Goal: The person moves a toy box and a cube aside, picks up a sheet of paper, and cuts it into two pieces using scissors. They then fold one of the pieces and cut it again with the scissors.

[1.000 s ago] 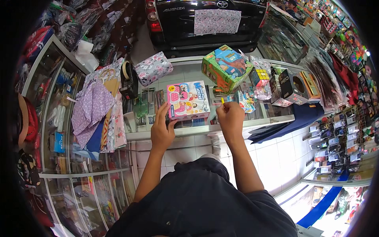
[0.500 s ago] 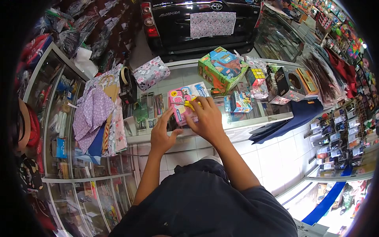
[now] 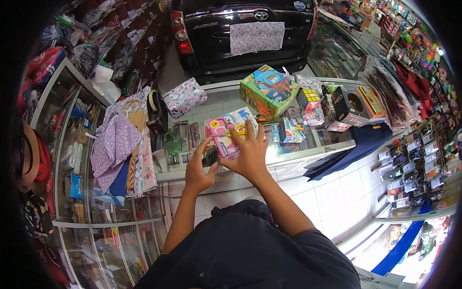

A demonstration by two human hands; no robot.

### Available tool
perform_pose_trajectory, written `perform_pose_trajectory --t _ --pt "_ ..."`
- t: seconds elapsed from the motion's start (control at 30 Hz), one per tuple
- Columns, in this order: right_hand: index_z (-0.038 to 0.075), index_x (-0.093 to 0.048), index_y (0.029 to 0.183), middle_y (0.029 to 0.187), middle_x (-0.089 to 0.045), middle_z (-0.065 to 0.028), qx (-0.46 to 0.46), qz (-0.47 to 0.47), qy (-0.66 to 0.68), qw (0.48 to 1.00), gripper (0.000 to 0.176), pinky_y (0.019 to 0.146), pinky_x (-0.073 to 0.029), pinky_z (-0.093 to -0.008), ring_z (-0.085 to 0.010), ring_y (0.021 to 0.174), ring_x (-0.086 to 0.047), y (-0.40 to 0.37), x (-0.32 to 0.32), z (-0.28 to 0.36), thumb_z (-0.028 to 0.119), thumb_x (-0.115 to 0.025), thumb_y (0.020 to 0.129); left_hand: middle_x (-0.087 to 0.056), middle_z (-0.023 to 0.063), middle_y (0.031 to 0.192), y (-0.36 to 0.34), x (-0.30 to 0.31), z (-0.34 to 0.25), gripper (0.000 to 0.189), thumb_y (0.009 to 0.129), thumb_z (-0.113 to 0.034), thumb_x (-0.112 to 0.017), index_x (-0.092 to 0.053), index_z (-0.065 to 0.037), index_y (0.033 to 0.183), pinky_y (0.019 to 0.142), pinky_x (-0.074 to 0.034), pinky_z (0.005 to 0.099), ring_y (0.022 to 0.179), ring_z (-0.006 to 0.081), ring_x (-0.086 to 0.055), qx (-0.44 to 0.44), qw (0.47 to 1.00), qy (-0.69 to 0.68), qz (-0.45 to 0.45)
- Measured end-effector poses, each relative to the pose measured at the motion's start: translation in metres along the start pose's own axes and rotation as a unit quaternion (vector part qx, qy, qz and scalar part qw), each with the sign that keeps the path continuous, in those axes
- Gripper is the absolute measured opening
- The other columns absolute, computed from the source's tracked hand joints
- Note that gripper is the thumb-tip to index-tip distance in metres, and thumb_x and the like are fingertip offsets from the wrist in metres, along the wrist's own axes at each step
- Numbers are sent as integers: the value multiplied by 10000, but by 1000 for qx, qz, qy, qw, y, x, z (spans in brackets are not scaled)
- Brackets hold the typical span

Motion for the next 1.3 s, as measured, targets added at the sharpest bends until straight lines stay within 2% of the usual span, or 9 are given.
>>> perform_pose_trajectory --t 0.1,0.13,0.33,0.5,0.57,0.77,0.93,1.07,1.3 --pt "213 -696 1375 1509 -466 -294 17 -5 36 999 890 986 -404 -685 -591 1378 -358 -1 5 -3 518 -870 557 -524 201 1511 -2 -1 2 898 776 22 -715 -345 -69 1590 1065 -504 452 1284 353 -624 -8 999 -22 -27" --pt "209 -697 1374 1487 -486 -280 15 -10 59 998 894 997 -403 -669 -582 1376 -366 -1 8 -4 504 -866 547 -449 198 1566 -2 0 2 862 814 28 -674 -310 -28 1593 1077 -501 437 1315 311 -609 -11 999 -32 -27" --pt "198 -717 1340 1429 -535 -259 71 -90 97 989 846 1060 -386 -642 -567 1362 -411 10 50 -3 453 -868 548 -438 213 1578 -3 -2 13 784 863 -29 -659 -339 -9 1579 1069 -505 420 1282 322 -629 -10 999 9 -43" --pt "165 -726 1295 1420 -542 -243 76 -192 14 978 796 1105 -366 -650 -563 1347 -429 57 90 -24 451 -895 572 -449 205 1573 1 -4 4 730 865 -55 -670 -403 -10 1543 1058 -518 418 1252 314 -647 -3 998 51 -21" --pt "172 -718 1315 1420 -540 -250 72 -218 -18 973 809 1092 -372 -653 -565 1340 -431 78 90 -44 486 -904 593 -463 143 1584 2 -5 1 719 851 -92 -691 -437 -51 1522 1060 -511 462 1272 318 -633 14 998 57 -21" --pt "179 -678 1382 1481 -520 -235 10 -197 -82 977 834 1117 -381 -620 -521 1375 -422 118 85 -76 438 -905 623 -460 132 1592 3 -7 3 685 847 -92 -703 -481 -56 1494 1038 -526 465 1239 293 -654 29 997 64 -27" --pt "190 -645 1421 1508 -493 -242 -35 -77 -94 992 893 1059 -339 -729 -552 1439 -355 118 66 -97 678 -822 695 -464 151 1584 6 -4 -3 643 862 -78 -699 -510 -45 1476 1035 -525 427 1217 287 -671 56 997 54 -19" --pt "120 -630 1431 1508 -487 -271 -18 -74 -81 994 946 1121 -257 -729 -533 1459 -347 119 76 -98 694 -818 702 -448 165 1589 8 1 0 594 898 -68 -681 -522 -37 1469 1003 -526 383 1212 269 -675 95 995 -4 -16" --pt "70 -621 1417 1489 -504 -276 26 -57 -20 998 966 1159 -235 -693 -516 1457 -354 122 99 -101 670 -844 693 -412 164 1612 29 -3 -13 590 908 -38 -680 -515 -30 1475 965 -534 373 1174 250 -676 161 986 -17 -41"
Point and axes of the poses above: each hand's wrist, its own y-axis towards the middle knuckle, its own x-axis out of the back of the hand, z = x × y, the point moved 1 cm from there along y, towards the middle knuckle
